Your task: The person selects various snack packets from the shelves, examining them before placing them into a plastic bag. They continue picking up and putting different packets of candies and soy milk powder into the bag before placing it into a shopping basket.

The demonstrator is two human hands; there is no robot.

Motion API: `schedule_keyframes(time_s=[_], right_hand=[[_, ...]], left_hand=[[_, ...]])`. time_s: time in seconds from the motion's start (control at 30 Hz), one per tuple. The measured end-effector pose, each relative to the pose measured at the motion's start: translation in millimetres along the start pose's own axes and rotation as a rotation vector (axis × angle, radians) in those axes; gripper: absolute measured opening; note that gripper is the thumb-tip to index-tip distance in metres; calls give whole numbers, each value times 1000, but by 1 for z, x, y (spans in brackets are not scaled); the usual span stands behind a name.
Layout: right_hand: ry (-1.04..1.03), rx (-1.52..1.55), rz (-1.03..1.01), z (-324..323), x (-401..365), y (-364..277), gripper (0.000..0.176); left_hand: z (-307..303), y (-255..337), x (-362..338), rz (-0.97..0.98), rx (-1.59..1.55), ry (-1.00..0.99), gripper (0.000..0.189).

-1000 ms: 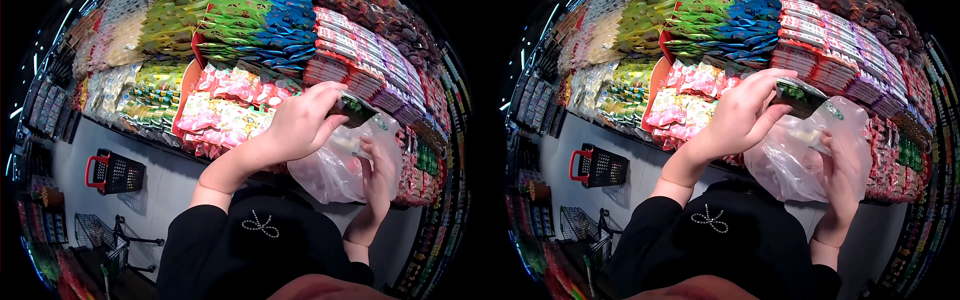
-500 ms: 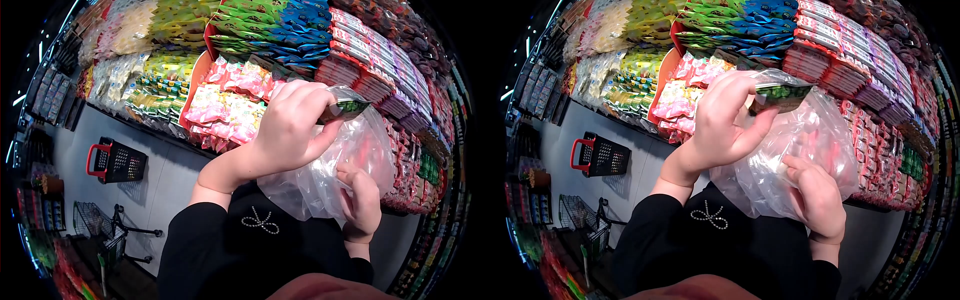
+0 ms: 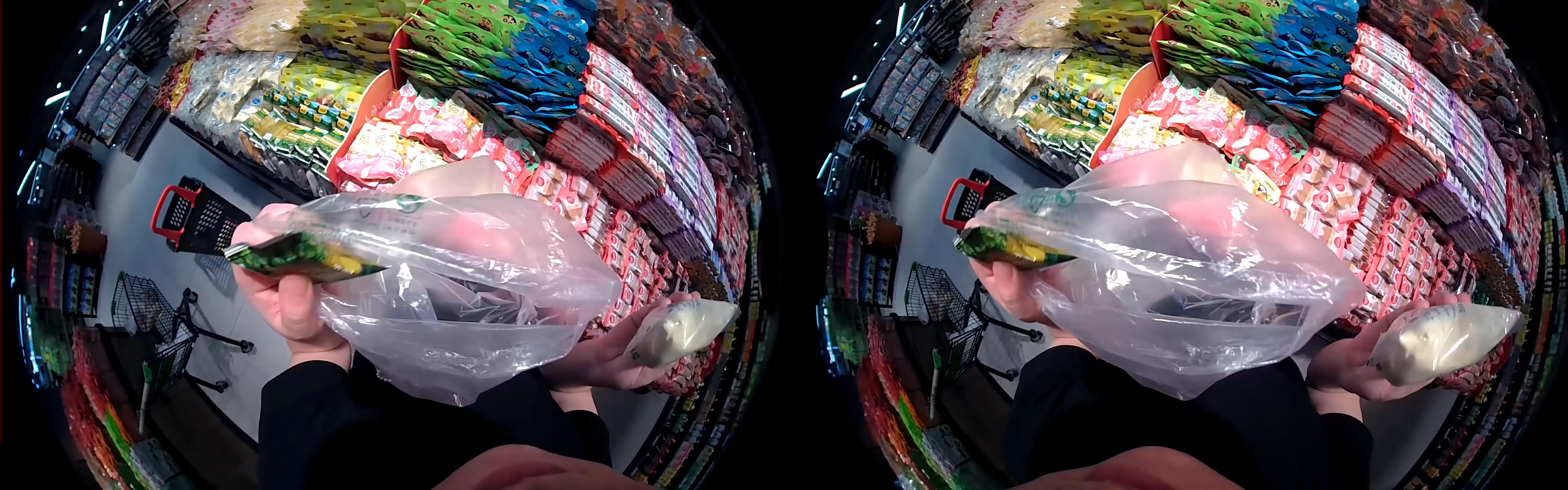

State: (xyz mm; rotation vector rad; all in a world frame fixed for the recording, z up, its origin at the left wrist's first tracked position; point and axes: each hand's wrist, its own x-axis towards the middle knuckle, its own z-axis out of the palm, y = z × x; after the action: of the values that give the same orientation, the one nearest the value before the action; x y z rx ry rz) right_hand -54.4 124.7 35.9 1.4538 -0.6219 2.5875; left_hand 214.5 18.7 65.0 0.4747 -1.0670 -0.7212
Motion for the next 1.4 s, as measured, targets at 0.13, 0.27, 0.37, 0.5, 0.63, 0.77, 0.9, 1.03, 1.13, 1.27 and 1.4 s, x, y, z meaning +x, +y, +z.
schedule_keyframes(time_s=[0.13, 0.27, 0.37, 0.5, 0.63, 0.77, 0.9, 1.03, 1.13, 1.27, 1.4], right_hand=[[152, -831, -151, 15, -26, 14, 47], [180, 2, 555, 46, -33, -2, 42], [57, 122, 559, 82, -54, 6, 31], [62, 99, 553, 162, -96, 14, 30], [-17, 102, 661, 229, -137, 33, 24], [-120, 97, 744, 290, -161, 58, 24], [-255, 59, 770, 339, -166, 88, 22], [-328, -17, 689, 374, -157, 132, 19], [-398, -33, 587, 405, -137, 170, 17], [-478, -105, 427, 438, -112, 251, 19], [-581, -441, 373, 463, -78, 342, 18]], left_hand=[[-91, 18, 6, 105, -134, -245, 35], [-183, 35, 7, -12, -495, -288, 33], [-247, 51, 22, -38, -509, -286, 32], [-338, 71, 54, -88, -487, -275, 31], [-421, 84, 83, -144, -481, -269, 31], [-492, 90, 102, -244, -490, -247, 30], [-567, 101, 110, -651, -543, -156, 29], [-543, 54, 116, -133, -537, -187, 24], [-537, 53, 135, -190, -595, -122, 22], [-546, 38, 165, -169, -399, -137, 18], [-552, 14, 207, -175, -374, -216, 19]])
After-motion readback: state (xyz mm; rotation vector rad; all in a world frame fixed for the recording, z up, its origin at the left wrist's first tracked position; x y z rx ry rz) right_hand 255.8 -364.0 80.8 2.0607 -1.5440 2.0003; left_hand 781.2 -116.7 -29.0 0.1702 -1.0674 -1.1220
